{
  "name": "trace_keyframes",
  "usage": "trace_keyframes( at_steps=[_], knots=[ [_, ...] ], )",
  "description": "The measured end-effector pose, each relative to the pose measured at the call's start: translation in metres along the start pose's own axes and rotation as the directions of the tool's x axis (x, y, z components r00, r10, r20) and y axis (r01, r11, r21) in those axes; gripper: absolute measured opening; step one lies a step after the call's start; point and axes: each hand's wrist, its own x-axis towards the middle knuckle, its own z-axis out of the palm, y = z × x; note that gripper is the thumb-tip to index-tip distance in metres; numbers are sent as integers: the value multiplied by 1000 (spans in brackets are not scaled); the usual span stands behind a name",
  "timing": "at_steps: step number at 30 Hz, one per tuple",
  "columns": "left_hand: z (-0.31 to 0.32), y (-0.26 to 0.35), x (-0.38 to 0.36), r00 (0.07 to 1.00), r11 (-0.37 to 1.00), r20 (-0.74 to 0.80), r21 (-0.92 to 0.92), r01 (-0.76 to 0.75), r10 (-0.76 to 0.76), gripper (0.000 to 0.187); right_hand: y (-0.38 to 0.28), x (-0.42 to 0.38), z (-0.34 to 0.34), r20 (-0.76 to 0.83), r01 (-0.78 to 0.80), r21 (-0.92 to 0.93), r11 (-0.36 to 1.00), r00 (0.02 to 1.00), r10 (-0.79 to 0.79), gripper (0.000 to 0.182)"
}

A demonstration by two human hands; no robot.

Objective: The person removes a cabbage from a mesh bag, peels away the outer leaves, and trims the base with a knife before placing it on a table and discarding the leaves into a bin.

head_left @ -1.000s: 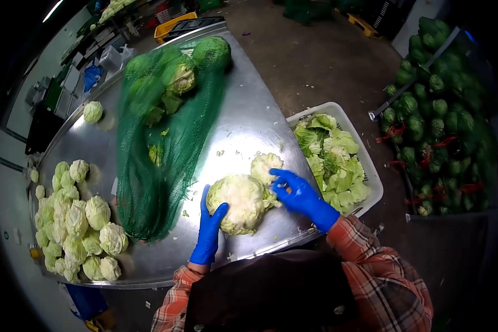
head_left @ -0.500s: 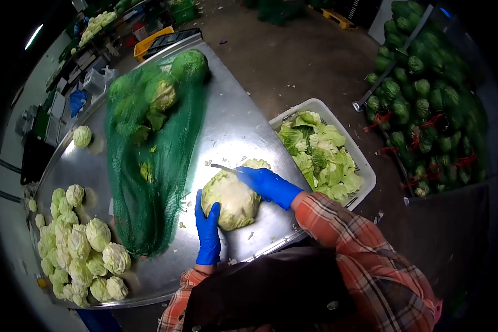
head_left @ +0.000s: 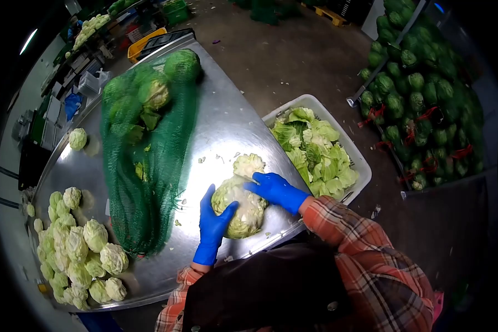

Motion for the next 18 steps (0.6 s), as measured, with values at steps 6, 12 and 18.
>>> trace_keyframes(
  at_steps=[6, 12, 18],
  knots=[
    [-4, -23, -44, 964, 960, 5, 87, -266, 266, 83, 42, 24, 25, -166, -51, 71, 996, 984, 62, 51],
    [-33, -12, -71, 996, 995, -78, 90, -40, 47, 114, 2, 1, 11, 90, -249, 537, 806, 967, 239, 51],
    [-34, -37, -56, 993, 991, -119, -131, -10, -5, 94, 2, -49, 35, -84, 225, 309, 924, 974, -209, 69]
  ],
)
